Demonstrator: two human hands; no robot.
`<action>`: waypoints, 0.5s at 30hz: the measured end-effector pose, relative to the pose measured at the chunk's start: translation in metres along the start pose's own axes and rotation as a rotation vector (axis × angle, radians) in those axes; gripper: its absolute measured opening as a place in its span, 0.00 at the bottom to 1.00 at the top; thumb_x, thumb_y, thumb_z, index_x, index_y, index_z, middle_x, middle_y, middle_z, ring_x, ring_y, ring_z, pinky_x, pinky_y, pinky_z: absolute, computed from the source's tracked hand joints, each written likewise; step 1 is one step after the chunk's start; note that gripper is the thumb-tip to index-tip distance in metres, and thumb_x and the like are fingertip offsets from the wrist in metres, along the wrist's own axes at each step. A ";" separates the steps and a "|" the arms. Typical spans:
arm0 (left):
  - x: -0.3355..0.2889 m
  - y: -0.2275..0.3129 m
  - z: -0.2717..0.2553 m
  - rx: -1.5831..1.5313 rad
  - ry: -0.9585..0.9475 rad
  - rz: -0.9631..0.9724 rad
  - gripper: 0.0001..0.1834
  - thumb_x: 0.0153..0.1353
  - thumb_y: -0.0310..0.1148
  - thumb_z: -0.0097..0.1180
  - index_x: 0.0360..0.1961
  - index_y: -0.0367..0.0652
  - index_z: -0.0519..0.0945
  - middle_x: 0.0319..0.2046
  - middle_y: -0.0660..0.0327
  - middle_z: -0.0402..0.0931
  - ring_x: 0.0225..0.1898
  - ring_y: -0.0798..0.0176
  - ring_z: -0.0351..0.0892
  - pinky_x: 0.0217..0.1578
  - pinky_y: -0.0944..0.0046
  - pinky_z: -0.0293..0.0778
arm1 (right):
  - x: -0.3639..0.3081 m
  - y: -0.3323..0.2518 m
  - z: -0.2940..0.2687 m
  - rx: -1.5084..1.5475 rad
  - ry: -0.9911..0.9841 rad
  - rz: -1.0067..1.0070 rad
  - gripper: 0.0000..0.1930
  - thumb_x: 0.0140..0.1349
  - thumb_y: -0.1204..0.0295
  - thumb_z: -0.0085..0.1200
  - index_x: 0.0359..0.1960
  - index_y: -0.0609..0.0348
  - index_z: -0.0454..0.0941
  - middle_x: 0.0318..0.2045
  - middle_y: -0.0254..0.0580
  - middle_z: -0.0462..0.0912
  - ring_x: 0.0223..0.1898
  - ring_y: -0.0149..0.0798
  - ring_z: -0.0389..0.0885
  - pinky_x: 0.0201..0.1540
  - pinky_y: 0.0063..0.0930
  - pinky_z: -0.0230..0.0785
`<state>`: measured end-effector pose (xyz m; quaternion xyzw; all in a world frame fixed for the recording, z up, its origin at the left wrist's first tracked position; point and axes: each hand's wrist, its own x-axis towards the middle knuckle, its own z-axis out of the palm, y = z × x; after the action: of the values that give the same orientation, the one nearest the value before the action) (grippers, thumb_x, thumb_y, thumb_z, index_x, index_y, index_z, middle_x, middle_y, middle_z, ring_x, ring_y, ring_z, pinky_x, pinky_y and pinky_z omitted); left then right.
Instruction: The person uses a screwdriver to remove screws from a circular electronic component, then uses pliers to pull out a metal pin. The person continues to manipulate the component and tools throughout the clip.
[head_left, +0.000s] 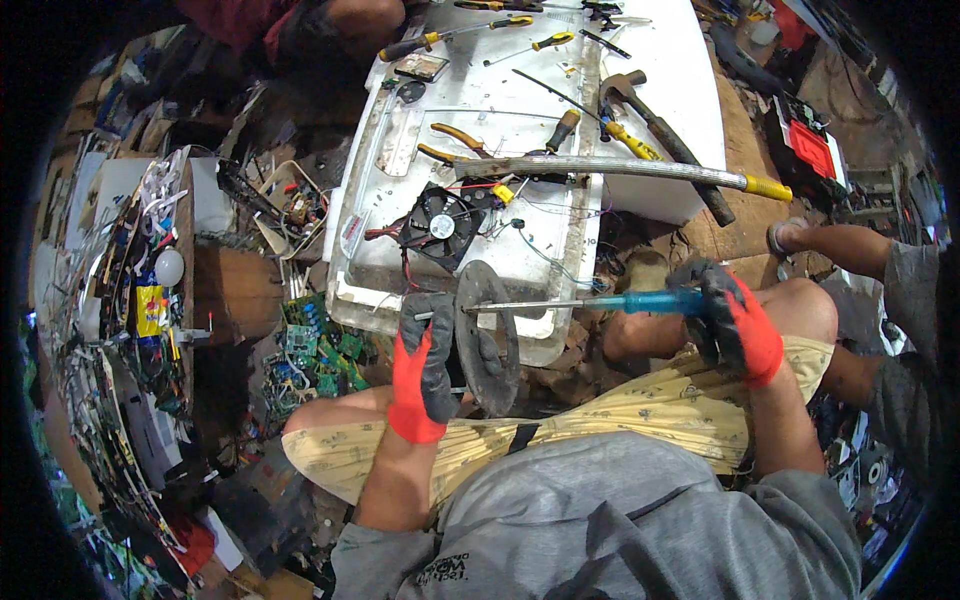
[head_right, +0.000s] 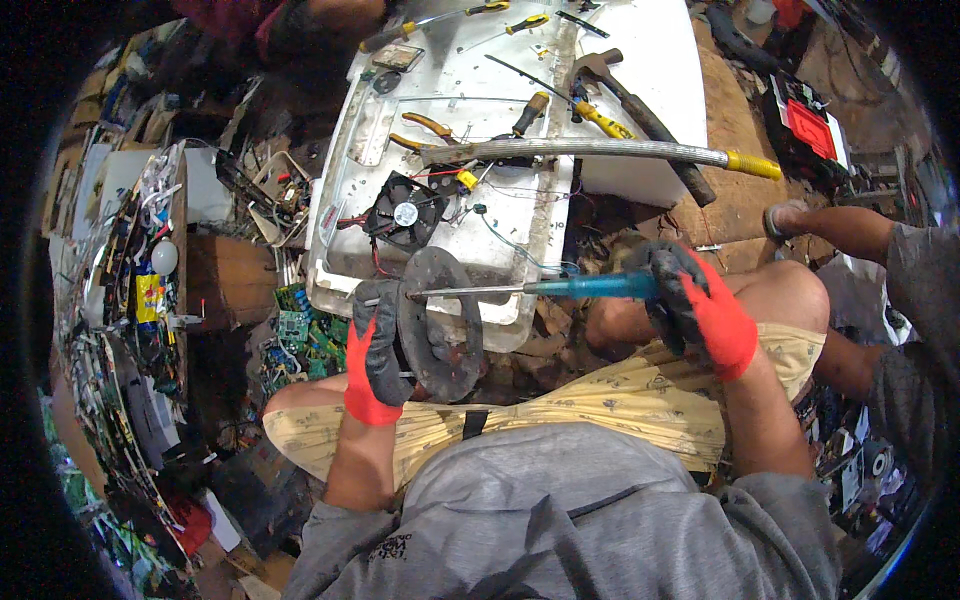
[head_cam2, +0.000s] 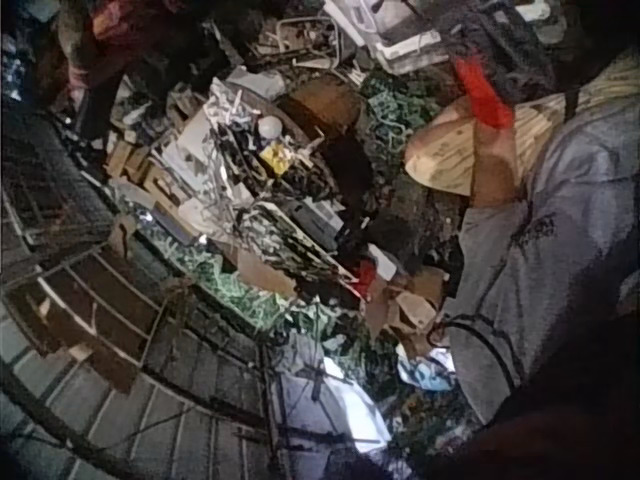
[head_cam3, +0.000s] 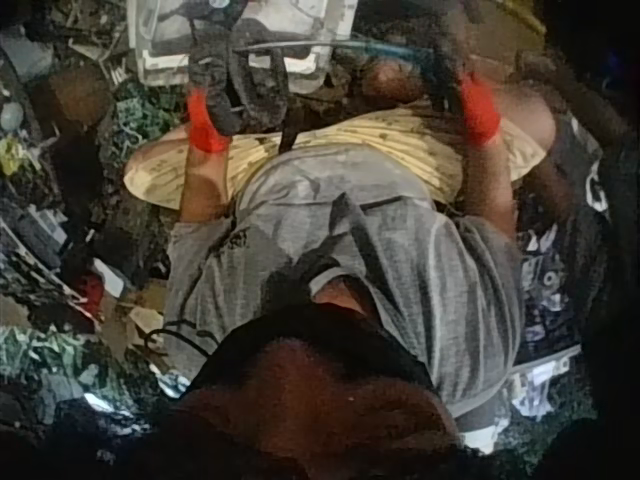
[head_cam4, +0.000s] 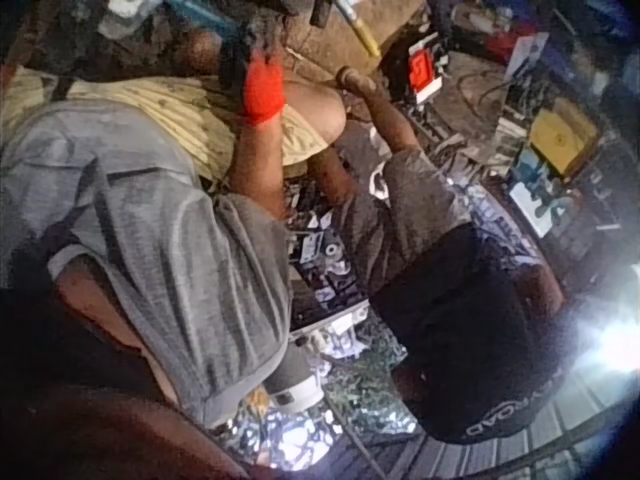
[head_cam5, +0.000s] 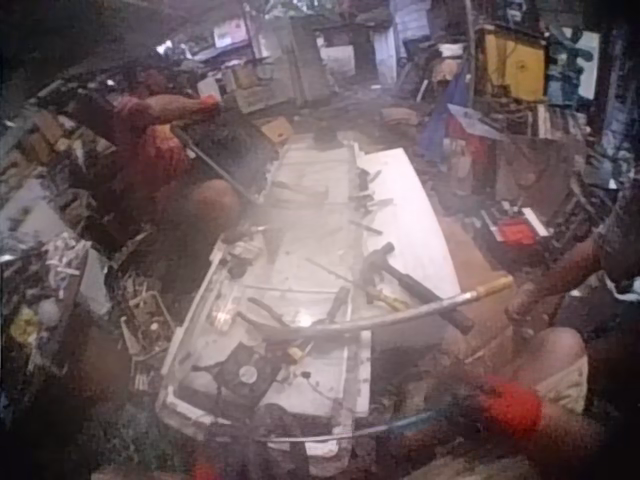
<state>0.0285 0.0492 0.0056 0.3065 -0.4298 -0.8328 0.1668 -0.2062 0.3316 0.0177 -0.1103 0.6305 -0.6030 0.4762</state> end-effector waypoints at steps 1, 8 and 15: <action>0.001 -0.001 -0.003 -0.028 0.027 -0.039 0.12 0.71 0.43 0.52 0.45 0.47 0.74 0.27 0.55 0.80 0.25 0.57 0.82 0.24 0.57 0.80 | 0.000 0.003 -0.001 0.013 -0.017 -0.016 0.30 0.61 0.59 0.61 0.60 0.62 0.66 0.39 0.38 0.75 0.34 0.31 0.76 0.37 0.26 0.71; 0.005 0.003 -0.009 -0.103 0.053 -0.284 0.25 0.70 0.57 0.47 0.43 0.44 0.77 0.27 0.54 0.81 0.24 0.56 0.82 0.23 0.59 0.78 | 0.008 0.002 0.025 0.029 0.017 -0.304 0.22 0.63 0.60 0.60 0.53 0.60 0.72 0.42 0.39 0.73 0.30 0.31 0.75 0.34 0.26 0.70; 0.006 0.000 -0.003 -0.117 0.084 -0.228 0.19 0.72 0.50 0.44 0.45 0.46 0.77 0.27 0.55 0.81 0.24 0.57 0.82 0.22 0.58 0.78 | 0.006 -0.006 0.008 0.014 -0.134 -0.103 0.23 0.59 0.69 0.61 0.56 0.61 0.73 0.42 0.37 0.78 0.38 0.26 0.76 0.40 0.20 0.68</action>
<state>0.0257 0.0439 0.0017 0.3776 -0.3354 -0.8566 0.1063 -0.2063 0.3200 0.0217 -0.1793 0.5863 -0.6224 0.4865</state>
